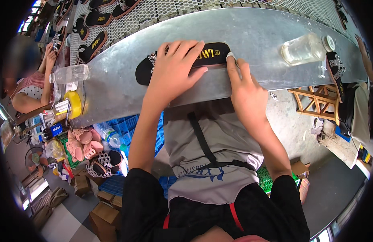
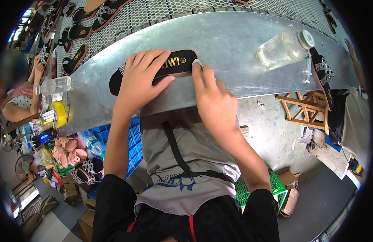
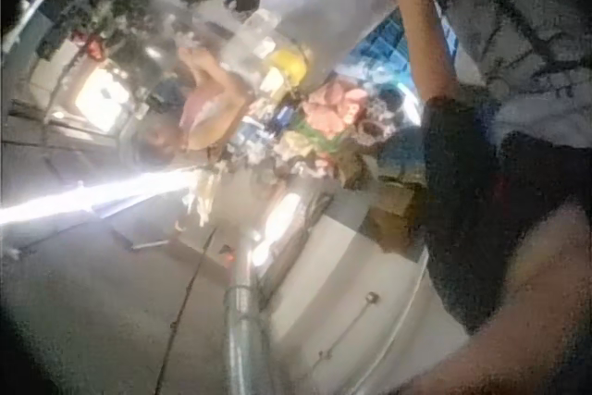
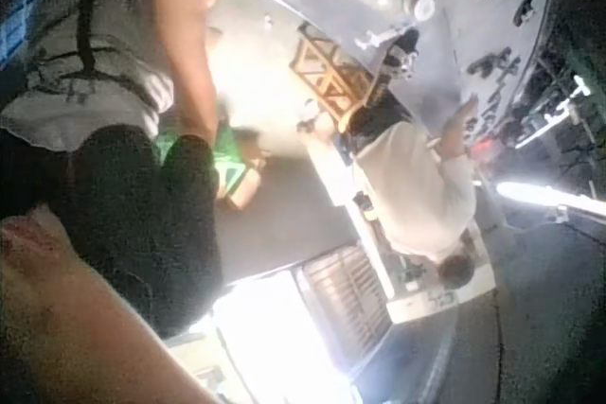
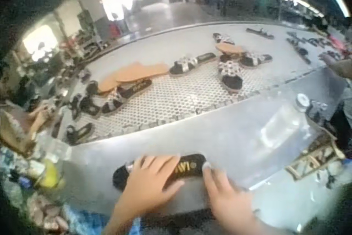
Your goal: Cleaning and assembling components of slippers/sandals on a factory conveyor belt.
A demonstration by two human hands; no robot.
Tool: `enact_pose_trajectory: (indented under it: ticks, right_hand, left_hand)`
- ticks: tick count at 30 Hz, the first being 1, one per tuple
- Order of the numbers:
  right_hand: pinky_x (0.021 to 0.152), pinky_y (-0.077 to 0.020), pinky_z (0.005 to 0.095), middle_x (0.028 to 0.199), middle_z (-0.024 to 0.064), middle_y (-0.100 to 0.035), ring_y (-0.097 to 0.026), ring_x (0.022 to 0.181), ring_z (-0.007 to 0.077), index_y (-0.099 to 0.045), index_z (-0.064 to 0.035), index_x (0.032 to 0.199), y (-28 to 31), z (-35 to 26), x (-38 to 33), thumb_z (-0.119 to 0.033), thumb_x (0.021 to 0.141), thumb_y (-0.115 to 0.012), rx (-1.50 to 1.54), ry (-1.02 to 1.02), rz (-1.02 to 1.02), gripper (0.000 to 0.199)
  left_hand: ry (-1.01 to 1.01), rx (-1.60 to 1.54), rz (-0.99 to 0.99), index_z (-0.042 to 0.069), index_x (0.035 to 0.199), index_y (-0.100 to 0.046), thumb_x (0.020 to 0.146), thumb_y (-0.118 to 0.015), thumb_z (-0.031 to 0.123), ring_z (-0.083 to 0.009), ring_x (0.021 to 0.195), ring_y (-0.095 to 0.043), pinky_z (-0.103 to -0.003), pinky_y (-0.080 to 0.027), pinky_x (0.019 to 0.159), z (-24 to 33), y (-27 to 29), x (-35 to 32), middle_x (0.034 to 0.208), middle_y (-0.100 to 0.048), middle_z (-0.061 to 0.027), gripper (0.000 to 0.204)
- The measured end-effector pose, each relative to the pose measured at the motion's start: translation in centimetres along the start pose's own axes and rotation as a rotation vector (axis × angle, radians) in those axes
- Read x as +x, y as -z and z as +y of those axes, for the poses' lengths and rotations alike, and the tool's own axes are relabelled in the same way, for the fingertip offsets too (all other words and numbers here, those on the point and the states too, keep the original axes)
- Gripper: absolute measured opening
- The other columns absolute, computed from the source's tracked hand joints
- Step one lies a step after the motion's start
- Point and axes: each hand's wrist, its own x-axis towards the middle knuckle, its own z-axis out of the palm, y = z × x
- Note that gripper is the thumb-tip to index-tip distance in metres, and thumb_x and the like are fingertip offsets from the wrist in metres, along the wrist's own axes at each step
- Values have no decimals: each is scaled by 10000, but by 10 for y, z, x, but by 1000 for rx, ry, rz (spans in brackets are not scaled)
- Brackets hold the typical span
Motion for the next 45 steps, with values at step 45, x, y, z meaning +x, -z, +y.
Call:
enact_pose_trajectory:
  ticks: [45]
  right_hand:
    - [601,-565,416,1047,53,-601,-697,725,301,-530,-99,1460,17,12,22,39,812,-580,44,138,-192,664]
  left_hand:
    - [18,-68,117,139,1273,-698,817,-774,334,-208,1064,-577,-384,-410,952,-7,-16,-4,1173,-664,28,501]
